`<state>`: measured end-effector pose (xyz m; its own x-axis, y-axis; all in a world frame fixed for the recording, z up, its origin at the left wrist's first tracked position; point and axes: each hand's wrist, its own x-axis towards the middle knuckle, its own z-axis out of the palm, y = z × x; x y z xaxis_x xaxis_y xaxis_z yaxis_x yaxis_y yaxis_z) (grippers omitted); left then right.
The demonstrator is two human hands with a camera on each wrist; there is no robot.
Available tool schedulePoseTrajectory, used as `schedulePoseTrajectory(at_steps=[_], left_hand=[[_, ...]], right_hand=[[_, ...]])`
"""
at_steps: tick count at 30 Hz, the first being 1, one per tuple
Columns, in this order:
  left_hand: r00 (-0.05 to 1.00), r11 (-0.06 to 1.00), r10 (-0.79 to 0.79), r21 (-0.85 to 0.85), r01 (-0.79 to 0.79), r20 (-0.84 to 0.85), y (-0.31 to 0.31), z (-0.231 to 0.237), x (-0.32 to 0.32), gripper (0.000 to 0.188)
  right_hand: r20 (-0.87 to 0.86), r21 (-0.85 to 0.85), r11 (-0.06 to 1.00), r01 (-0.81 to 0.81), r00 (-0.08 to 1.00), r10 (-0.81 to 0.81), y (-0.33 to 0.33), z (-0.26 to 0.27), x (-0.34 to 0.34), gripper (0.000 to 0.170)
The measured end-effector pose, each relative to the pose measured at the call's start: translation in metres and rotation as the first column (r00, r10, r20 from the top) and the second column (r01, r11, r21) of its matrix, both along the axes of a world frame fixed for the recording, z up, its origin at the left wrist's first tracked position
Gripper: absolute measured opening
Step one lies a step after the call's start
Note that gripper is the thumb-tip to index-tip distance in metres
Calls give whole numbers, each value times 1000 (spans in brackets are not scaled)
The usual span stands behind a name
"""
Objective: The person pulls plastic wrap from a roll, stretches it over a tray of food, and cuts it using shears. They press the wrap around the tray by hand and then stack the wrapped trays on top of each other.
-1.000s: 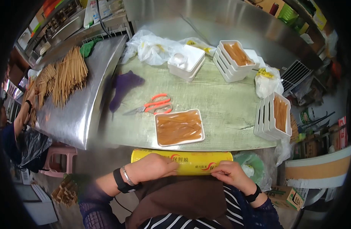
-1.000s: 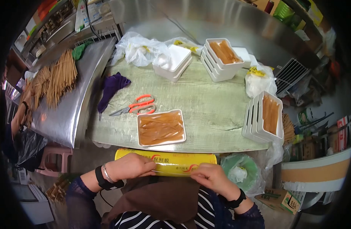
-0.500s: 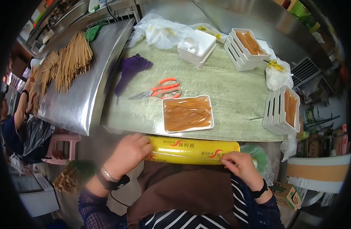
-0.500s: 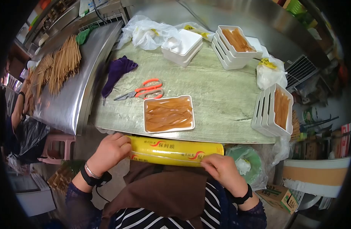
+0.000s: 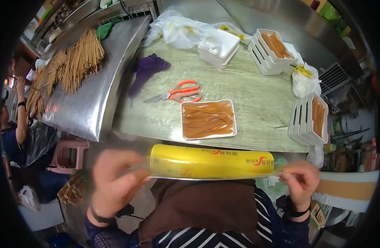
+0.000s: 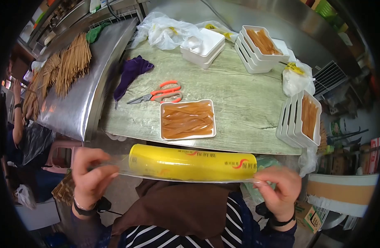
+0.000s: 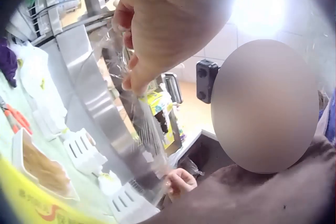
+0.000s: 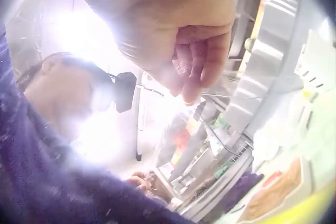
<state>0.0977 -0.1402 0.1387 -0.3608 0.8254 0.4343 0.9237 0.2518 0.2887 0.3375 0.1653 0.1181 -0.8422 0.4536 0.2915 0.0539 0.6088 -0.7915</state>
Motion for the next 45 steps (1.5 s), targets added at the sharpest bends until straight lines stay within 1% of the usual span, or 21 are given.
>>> schedulePoseTrajectory(at_steps=[3, 4, 5, 6, 7, 10, 11, 14, 16, 17, 18, 20, 21, 24, 28, 31, 35, 39, 42, 43, 45], left_hand=[[993, 995, 92, 52, -88, -70, 6, 9, -5, 16], [943, 980, 194, -7, -199, 271, 11, 8, -11, 12], [769, 954, 288, -100, -283, 570, 16, 7, -17, 10], [496, 920, 360, -214, -327, 790, 22, 4, -23, 10], [425, 954, 219, -102, -282, 878, 26, -10, -36, 16], [525, 964, 1, 140, -228, 851, 41, -29, -60, 14], [482, 945, 2, 155, -287, 876, 49, -24, -62, 14], [720, 966, -110, 244, -85, 685, 69, -47, -95, 23], [879, 988, 71, 89, -127, 472, 84, -83, -120, 31], [893, 978, 52, 157, -136, 448, 93, -109, -129, 25], [905, 964, 32, 227, -140, 424, 103, -130, -134, 20], [625, 965, 78, 97, -242, 777, 117, -158, -131, 12], [432, 963, 104, 18, -269, 896, 122, -164, -126, 12], [336, 955, 126, -22, -297, 933, 130, -171, -114, 23], [354, 968, 114, -23, -252, 928, 133, -166, -109, 29], [156, 960, 46, -1, -280, 987, 148, -152, -103, 31], [-56, 974, -68, 55, -218, 996, 150, -183, -120, 20], [-89, 964, -27, 2, -265, 996, 155, -188, -110, 11], [325, 968, -88, 157, -193, 942, 150, -198, -96, 12], [295, 985, -82, 122, -120, 952, 144, -196, -96, 19], [65, 992, 62, -54, -114, 996, 136, -181, -90, 21]], right_hand=[[-15, 23, 1000, 14, 1000, -13, 14, 9, -25, 10], [-13, 33, 999, 32, 999, -31, 18, 10, -37, 11], [14, 67, 998, -3, 1000, 2, 20, 12, -52, 11], [41, 100, 994, -40, 999, 36, 21, 14, -70, 11], [69, 131, 988, -77, 995, 68, 25, 15, -83, 11], [109, 95, 979, -181, 979, 171, 49, 10, -102, 12], [110, 78, 981, -178, 979, 169, 53, 11, -110, 11], [74, 70, 988, -136, 989, 131, 74, -15, -145, 11], [-38, 87, 984, -156, 987, 159, 90, -56, -174, 13], [-94, 94, 982, -161, 981, 170, 94, -77, -184, 14], [21, -13, 985, -174, 984, 174, 97, -91, -191, 13], [248, -228, 961, -154, 945, 211, 101, -114, -200, 12], [231, -273, 948, -165, 945, 231, 101, -125, -203, 13], [214, -378, 910, -167, 941, 261, 96, -141, -206, 15], [307, -397, 912, -106, 921, 241, 96, -141, -201, 17], [358, -499, 866, -9, 908, 216, 96, -136, -193, 17], [313, -723, 683, 104, 931, 189, 96, -132, -183, 12], [279, -853, 507, 122, 928, 246, 93, -144, -175, 8], [275, -825, 562, 60, 911, 307, 86, -155, -166, 9], [321, -791, 609, 62, 889, 326, 84, -155, -162, 10], [387, -729, 681, 68, 862, 328, 80, -155, -156, 13]])
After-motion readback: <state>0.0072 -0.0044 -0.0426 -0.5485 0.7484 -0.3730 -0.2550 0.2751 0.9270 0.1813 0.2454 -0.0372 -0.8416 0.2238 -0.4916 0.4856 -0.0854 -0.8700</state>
